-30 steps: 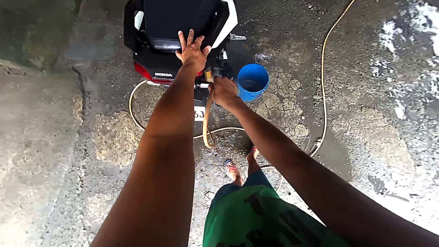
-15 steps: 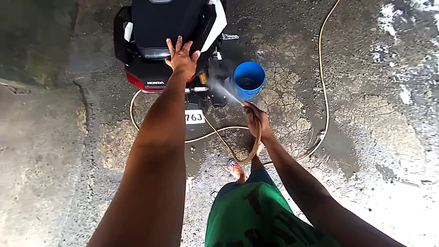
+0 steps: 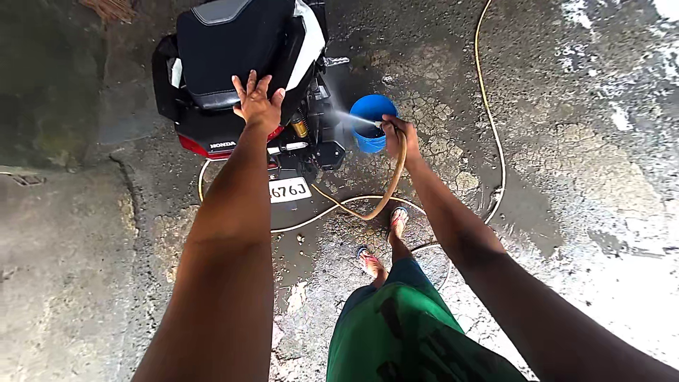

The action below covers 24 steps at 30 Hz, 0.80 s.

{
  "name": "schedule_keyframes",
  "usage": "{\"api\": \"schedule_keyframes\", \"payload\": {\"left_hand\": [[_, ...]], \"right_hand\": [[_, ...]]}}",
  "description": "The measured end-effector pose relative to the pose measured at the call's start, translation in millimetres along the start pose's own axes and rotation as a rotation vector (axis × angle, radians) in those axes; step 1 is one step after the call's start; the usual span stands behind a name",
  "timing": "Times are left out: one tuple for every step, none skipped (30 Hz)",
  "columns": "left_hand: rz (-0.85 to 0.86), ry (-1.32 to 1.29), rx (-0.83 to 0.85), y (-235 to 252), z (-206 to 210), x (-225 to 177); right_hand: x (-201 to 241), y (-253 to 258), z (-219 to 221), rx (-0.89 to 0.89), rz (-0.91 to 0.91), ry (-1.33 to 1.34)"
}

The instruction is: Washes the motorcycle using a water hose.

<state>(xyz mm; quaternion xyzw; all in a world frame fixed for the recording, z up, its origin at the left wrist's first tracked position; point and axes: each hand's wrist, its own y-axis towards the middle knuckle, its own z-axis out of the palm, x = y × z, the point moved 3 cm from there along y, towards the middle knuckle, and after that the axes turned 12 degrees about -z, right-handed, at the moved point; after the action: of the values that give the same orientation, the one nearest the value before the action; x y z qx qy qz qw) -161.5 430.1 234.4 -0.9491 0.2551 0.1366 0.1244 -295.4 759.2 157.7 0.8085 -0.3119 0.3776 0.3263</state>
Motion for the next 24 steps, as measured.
{"api": "schedule_keyframes", "payload": {"left_hand": [[0.001,0.001,-0.001,-1,0,0],[0.002,0.0,-0.002,-2,0,0],[0.003,-0.001,-0.004,-2,0,0],[0.004,-0.003,-0.006,-2,0,0],[0.003,-0.005,-0.011,-1,-1,0],[0.001,-0.003,-0.012,-1,0,0],[0.001,0.0,-0.013,-1,0,1],[0.002,0.001,-0.016,-2,0,0],[0.005,0.003,-0.019,-2,0,0],[0.007,0.002,-0.026,-2,0,-1],[0.008,0.001,-0.03,-1,0,-1],[0.006,0.008,-0.032,0,1,0],[0.005,0.013,-0.028,-1,2,1],[0.006,0.015,-0.023,-1,3,2],[0.008,0.017,-0.024,-1,3,1],[0.013,0.017,-0.03,0,3,1],[0.015,0.017,-0.034,0,4,2],[0.014,0.018,-0.036,1,4,2],[0.01,0.014,-0.033,0,3,1],[0.008,0.009,-0.028,-1,1,0],[0.005,0.007,-0.025,-2,1,0],[0.003,0.005,-0.024,-3,0,-1],[0.002,0.004,-0.021,-4,0,-1],[0.002,0.002,-0.023,-4,0,-2]], "right_hand": [[-5,12,-2,0.002,0.005,0.003],[-11,23,-4,0.013,0.026,0.009],[-17,34,-6,0.024,0.042,0.013],[-22,45,-8,0.044,0.06,0.013],[-27,56,-10,0.064,0.085,0.01],[-34,63,-12,0.069,0.111,0.01],[-41,67,-14,0.07,0.147,0.022],[-49,69,-16,0.075,0.176,0.035],[-56,69,-18,0.093,0.192,0.052],[-61,67,-18,0.126,0.198,0.065],[-63,65,-17,0.148,0.193,0.068],[-63,61,-14,0.141,0.179,0.056],[-61,58,-11,0.116,0.157,0.058],[-59,57,-10,0.099,0.147,0.085],[-59,59,-9,0.101,0.152,0.128],[-61,63,-7,0.111,0.157,0.163],[-62,67,-5,0.121,0.157,0.175],[-64,72,-6,0.125,0.159,0.168],[-65,75,-8,0.121,0.161,0.152],[-65,79,-11,0.117,0.168,0.141],[-67,81,-14,0.109,0.166,0.131],[-69,84,-18,0.102,0.166,0.126],[-71,84,-23,0.104,0.168,0.119],[-73,84,-28,0.105,0.167,0.105]]}}
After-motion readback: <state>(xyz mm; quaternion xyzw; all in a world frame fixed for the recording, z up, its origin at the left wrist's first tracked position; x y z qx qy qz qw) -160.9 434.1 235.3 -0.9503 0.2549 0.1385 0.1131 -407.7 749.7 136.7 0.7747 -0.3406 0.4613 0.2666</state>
